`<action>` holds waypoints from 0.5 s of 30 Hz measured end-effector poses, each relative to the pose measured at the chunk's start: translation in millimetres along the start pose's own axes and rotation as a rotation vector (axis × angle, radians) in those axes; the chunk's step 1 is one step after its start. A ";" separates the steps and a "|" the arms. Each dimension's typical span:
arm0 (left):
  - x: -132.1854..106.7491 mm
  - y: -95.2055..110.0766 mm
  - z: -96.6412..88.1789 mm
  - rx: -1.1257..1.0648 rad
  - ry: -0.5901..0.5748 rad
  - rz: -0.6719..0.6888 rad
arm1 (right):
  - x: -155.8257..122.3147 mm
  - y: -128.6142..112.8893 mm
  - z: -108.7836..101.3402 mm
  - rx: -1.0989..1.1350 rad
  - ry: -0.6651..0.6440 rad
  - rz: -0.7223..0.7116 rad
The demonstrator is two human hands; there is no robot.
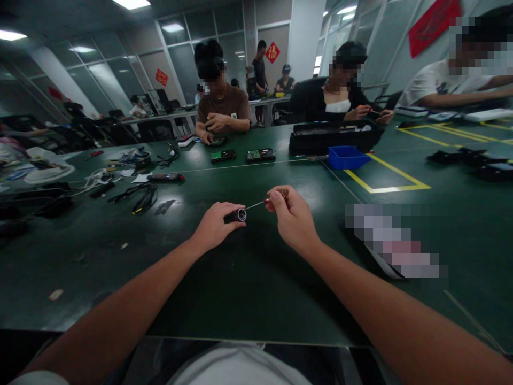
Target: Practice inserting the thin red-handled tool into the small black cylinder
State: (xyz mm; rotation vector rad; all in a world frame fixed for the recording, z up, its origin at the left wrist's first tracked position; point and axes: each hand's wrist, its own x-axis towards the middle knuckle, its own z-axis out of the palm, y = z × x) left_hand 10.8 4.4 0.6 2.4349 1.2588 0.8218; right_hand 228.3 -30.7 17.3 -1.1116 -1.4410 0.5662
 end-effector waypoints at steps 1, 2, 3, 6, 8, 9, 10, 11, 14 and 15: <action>0.0 0.3 -0.1 0.004 -0.002 0.000 | -0.4 0.0 0.1 -0.008 -0.025 -0.004; 0.0 0.5 -0.1 0.011 -0.003 -0.002 | -0.7 -0.1 0.2 -0.020 -0.043 -0.005; 0.0 0.4 -0.1 0.017 -0.004 -0.004 | -0.9 -0.3 0.1 -0.035 -0.053 -0.004; 0.0 -0.4 0.4 0.026 -0.007 -0.001 | -1.0 -1.1 -0.6 -0.083 -0.046 -0.003; -0.1 -0.8 0.5 0.026 -0.004 -0.003 | -0.8 -1.0 -1.1 -0.112 -0.035 -0.004; -0.2 -0.8 0.4 0.026 -0.003 -0.007 | -0.6 -0.6 -1.2 -0.125 -0.035 -0.004; -0.2 -0.7 0.3 0.027 -0.001 -0.012 | -0.5 0.0 -1.4 -0.136 -0.038 -0.001; -0.3 -0.6 0.1 0.027 0.001 -0.016 | -0.5 0.6 -1.5 -0.146 -0.042 0.002; -0.7 -0.9 -0.2 0.020 0.002 -0.002 | -0.6 1.3 -1.9 -0.166 -0.047 0.003; -0.8 -1.3 -0.1 0.018 0.003 0.005 | -0.7 0.8 -2.1 -0.169 -0.037 -0.002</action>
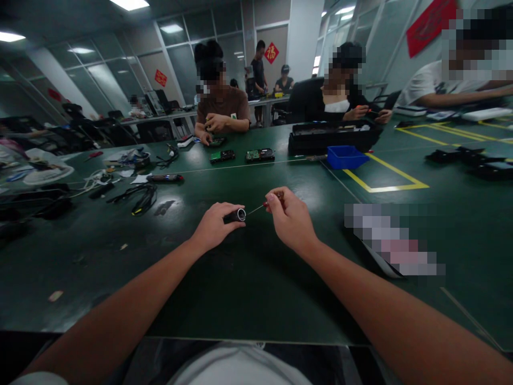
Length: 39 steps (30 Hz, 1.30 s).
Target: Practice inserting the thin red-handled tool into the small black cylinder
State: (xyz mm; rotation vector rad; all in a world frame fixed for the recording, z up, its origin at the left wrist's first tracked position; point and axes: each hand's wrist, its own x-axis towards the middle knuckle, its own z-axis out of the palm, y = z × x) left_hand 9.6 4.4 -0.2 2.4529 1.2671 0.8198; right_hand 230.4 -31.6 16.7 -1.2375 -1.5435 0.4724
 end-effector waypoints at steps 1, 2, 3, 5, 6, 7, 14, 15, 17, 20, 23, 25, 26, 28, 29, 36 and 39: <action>-0.1 -0.4 0.2 -0.002 0.000 0.005 | -0.1 -0.8 -0.4 0.000 0.016 -0.006; -0.2 -0.9 0.4 -0.003 -0.002 0.009 | -0.2 -1.8 -0.9 0.004 0.034 -0.014; -0.2 -1.3 0.7 -0.005 -0.003 0.010 | -0.3 -2.9 -1.2 0.009 0.048 -0.022; 0.0 -2.0 1.3 -0.006 -0.008 0.011 | -0.2 -4.1 -1.4 0.024 0.040 -0.038; 0.1 -2.2 1.6 -0.004 -0.011 0.012 | -0.1 -4.0 -1.1 0.033 0.021 -0.042; 0.3 -2.4 2.0 -0.001 -0.013 0.012 | 0.1 -3.4 -0.7 0.039 0.000 -0.042; 1.0 -3.3 2.9 0.011 0.002 0.000 | 1.5 2.1 -0.4 -0.029 -0.013 -0.034; 1.0 -3.4 2.7 0.011 0.009 -0.006 | 1.4 2.0 -0.8 -0.042 -0.012 -0.036; 0.8 -3.7 2.5 0.009 0.014 -0.015 | 1.1 1.4 -1.4 -0.060 -0.010 -0.037; 0.5 -4.5 2.8 -0.009 0.011 -0.015 | 1.2 0.2 -1.7 -0.076 -0.005 -0.028; 0.0 -5.0 3.1 -0.048 0.007 -0.021 | 2.0 -1.3 -2.3 -0.093 0.006 -0.018; -0.4 -4.7 2.6 -0.080 0.005 -0.038 | 2.4 -2.4 -3.0 -0.106 0.017 -0.013; -0.6 -4.3 2.2 -0.097 0.008 -0.049 | 2.4 -2.9 -3.3 -0.109 0.023 -0.013; -0.6 -3.4 1.3 -0.137 0.024 -0.075 | 2.2 -3.7 -3.7 -0.111 0.030 -0.012; -0.6 -3.0 1.1 -0.160 0.035 -0.091 | 2.0 -3.9 -3.8 -0.109 0.032 -0.013; 0.7 -5.6 5.4 -0.479 0.057 -0.202 | 2.5 -4.0 -3.7 -0.098 0.033 -0.013; -0.2 -2.6 3.9 -0.516 0.015 -0.232 | 2.6 -3.4 -3.7 -0.092 0.029 -0.016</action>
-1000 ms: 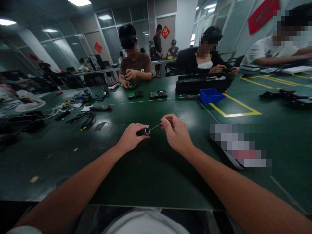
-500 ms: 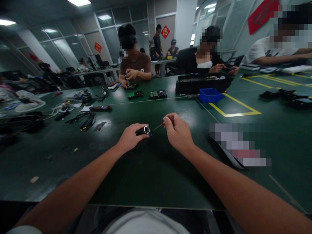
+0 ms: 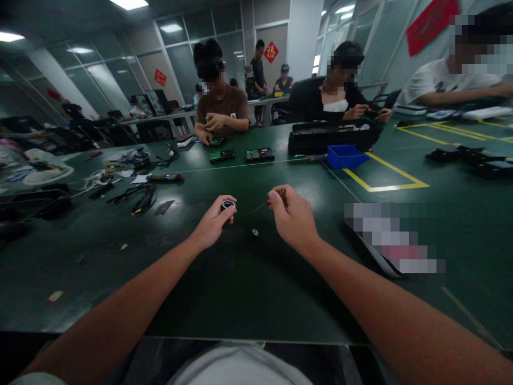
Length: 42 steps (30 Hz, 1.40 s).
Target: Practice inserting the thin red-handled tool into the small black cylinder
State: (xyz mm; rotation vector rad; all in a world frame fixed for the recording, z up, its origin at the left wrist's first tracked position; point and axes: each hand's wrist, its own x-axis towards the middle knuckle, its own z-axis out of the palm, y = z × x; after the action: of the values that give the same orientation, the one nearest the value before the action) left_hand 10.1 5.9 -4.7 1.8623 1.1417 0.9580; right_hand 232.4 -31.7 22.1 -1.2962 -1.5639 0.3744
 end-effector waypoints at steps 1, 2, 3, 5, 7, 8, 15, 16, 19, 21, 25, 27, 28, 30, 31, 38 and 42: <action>-1.2 2.7 0.0 0.034 -0.013 -0.002 | -0.1 0.3 0.0 0.002 0.000 -0.001; -2.6 5.9 0.2 0.083 -0.023 0.004 | -0.3 0.5 0.0 0.004 -0.001 -0.001; -4.1 9.4 0.5 0.144 -0.029 0.018 | -0.5 0.8 0.0 0.006 -0.002 0.000; -6.9 16.0 2.1 0.270 -0.050 0.064 | -0.8 1.5 0.0 0.013 -0.008 0.000; -8.9 20.7 4.4 0.362 -0.086 0.120 | -1.0 2.1 0.3 0.020 -0.017 0.005; -9.6 22.1 5.5 0.394 -0.105 0.149 | -1.0 2.4 0.6 0.022 -0.019 0.009; -12.5 20.6 9.7 0.599 -0.193 0.191 | -0.6 4.1 2.4 0.013 -0.026 0.012; -12.9 19.2 10.5 0.645 -0.206 0.180 | -0.6 4.2 2.4 0.013 -0.027 0.013; -13.2 14.9 14.8 0.751 -0.254 0.172 | -0.7 4.1 2.4 0.019 -0.032 0.016; -12.6 13.3 18.5 0.791 -0.286 0.182 | -0.7 3.7 2.4 0.020 -0.035 0.020; -10.4 13.5 23.5 0.824 -0.339 0.195 | -0.9 3.5 2.5 0.016 -0.033 0.022; -9.4 13.5 23.1 0.788 -0.338 0.194 | -0.9 4.0 2.7 0.021 -0.034 0.023; -8.9 13.3 21.9 0.751 -0.328 0.190 | -0.9 4.3 2.8 0.022 -0.034 0.022; -7.7 12.3 17.1 0.635 -0.298 0.166 | -0.8 5.1 2.9 0.021 -0.033 0.017; -6.8 11.8 13.5 0.562 -0.277 0.148 | -0.7 5.5 3.0 0.019 -0.032 0.015; 9.4 4.8 -29.0 0.132 0.028 -0.061 | 0.0 7.5 2.5 0.014 -0.042 0.015; 15.0 -6.0 -60.7 -0.251 0.247 -0.231 | 0.3 6.0 1.5 0.003 -0.057 0.021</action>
State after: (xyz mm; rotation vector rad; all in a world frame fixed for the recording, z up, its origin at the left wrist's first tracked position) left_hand -40.1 34.1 20.6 1.4079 1.2842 1.1605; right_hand 234.4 -28.7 17.1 -1.3100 -1.5975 0.4297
